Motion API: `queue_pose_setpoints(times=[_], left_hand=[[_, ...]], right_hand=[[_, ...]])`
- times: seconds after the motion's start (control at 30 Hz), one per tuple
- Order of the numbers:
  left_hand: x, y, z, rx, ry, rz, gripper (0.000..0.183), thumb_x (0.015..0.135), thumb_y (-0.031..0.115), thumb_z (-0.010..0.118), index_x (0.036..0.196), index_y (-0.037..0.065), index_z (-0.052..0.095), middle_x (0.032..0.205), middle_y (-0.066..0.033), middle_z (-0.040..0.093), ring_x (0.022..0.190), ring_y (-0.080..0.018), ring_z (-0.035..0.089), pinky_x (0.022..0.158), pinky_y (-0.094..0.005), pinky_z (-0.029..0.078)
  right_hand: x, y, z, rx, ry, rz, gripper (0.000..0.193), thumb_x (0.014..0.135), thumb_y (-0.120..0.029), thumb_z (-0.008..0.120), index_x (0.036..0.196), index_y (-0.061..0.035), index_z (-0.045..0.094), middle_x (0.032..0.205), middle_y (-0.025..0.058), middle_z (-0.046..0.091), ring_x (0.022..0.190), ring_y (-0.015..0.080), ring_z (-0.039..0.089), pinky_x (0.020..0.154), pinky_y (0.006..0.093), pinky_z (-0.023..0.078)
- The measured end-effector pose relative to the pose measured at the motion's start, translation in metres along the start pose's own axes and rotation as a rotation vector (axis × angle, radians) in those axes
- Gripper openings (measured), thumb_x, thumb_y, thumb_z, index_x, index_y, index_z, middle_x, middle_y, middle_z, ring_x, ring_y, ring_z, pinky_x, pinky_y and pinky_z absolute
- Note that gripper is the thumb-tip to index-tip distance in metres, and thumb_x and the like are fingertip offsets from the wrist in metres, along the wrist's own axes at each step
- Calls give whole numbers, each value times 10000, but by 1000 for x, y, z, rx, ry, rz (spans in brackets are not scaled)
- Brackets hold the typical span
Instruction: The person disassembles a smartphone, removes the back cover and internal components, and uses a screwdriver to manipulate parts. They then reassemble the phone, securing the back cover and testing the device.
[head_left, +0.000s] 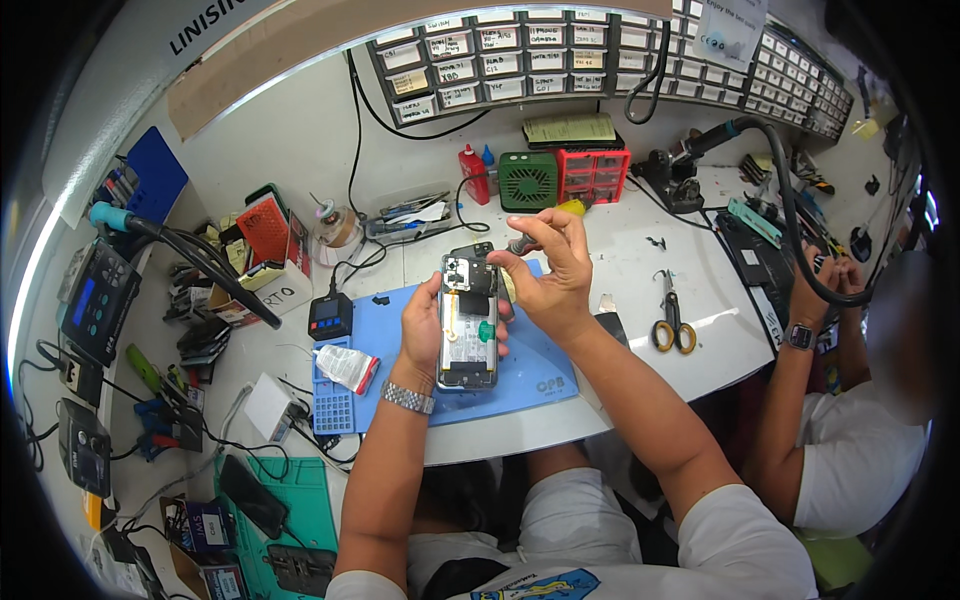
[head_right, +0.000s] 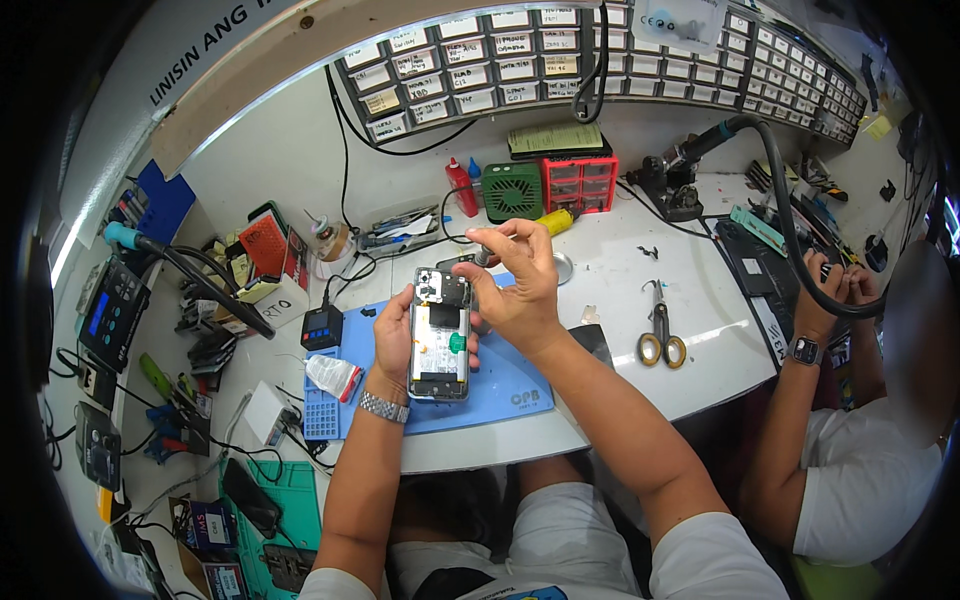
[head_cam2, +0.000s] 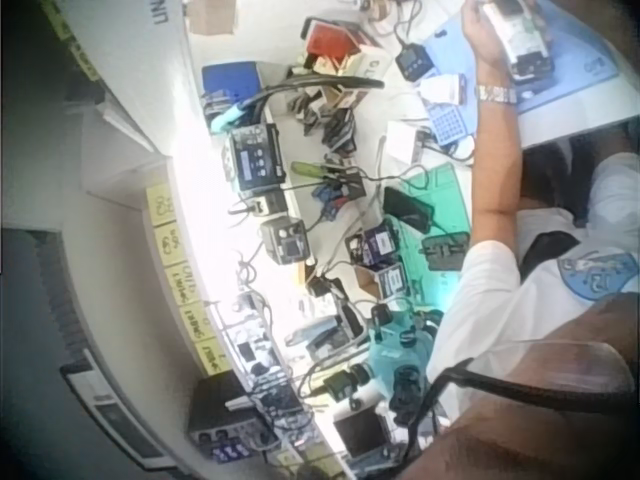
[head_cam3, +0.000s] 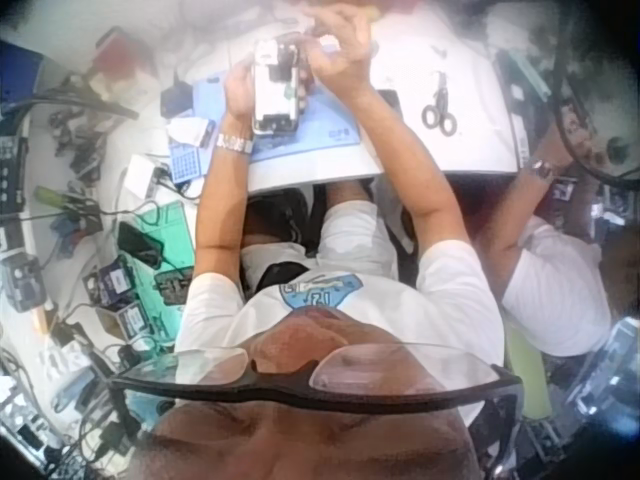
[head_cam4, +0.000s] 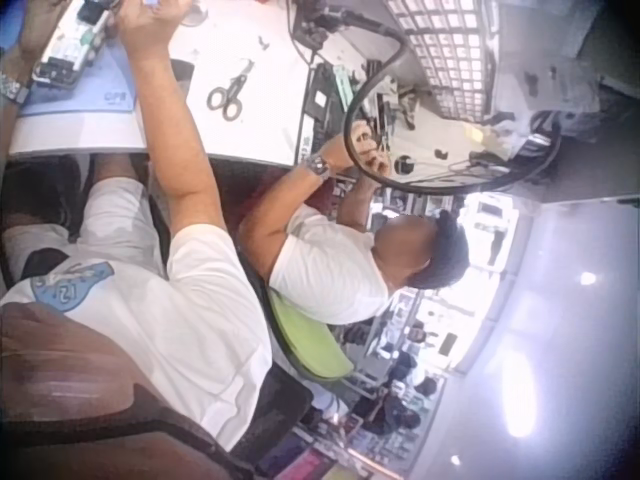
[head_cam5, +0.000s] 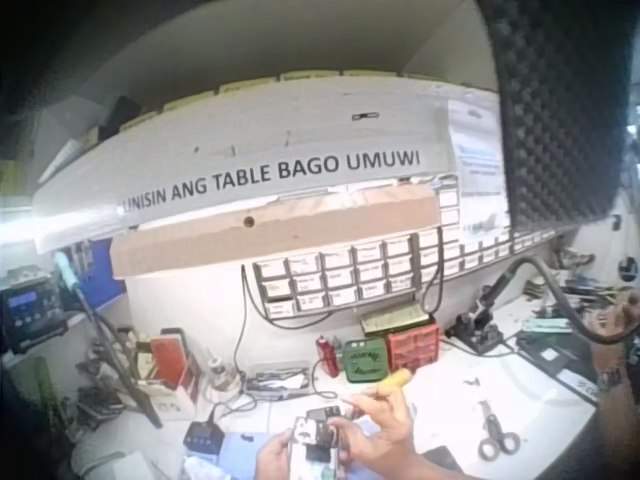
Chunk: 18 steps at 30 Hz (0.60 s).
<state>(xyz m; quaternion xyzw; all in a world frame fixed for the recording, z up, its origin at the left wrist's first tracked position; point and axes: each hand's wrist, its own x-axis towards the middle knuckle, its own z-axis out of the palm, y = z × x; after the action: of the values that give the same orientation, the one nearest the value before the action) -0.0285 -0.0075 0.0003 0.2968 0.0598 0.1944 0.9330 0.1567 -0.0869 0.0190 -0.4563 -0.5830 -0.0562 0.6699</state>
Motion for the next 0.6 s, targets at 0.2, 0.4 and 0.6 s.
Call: queue_pose_setpoints(times=[0.2, 0.4, 0.6], left_hand=[[0, 1, 1, 48, 43, 18, 710, 1124, 553, 242, 1456, 17, 571, 1164, -284, 717, 898, -437, 757, 771, -599, 658], [0, 1, 3, 55, 59, 10, 714, 1125, 551, 228, 1461, 24, 573, 1150, -275, 725, 880, -419, 758, 760, -587, 659], [-2, 3, -2, 69, 65, 8, 712, 1126, 542, 226, 1454, 19, 582, 1145, -275, 725, 878, -417, 758, 754, -585, 662]], right_hand=[[3, -8, 9, 220, 55, 85, 548, 897, 117, 787, 1404, -44, 652, 1338, 139, 573, 1107, 213, 710, 924, 328, 602], [0, 1, 6, 109, 73, 92, 573, 878, 29, 836, 1412, -109, 681, 1361, 132, 533, 1054, 191, 647, 878, 319, 575], [-2, 8, 7, -65, 25, -43, 610, 869, 26, 842, 1435, -118, 663, 1382, 144, 524, 1062, 206, 671, 898, 349, 613]])
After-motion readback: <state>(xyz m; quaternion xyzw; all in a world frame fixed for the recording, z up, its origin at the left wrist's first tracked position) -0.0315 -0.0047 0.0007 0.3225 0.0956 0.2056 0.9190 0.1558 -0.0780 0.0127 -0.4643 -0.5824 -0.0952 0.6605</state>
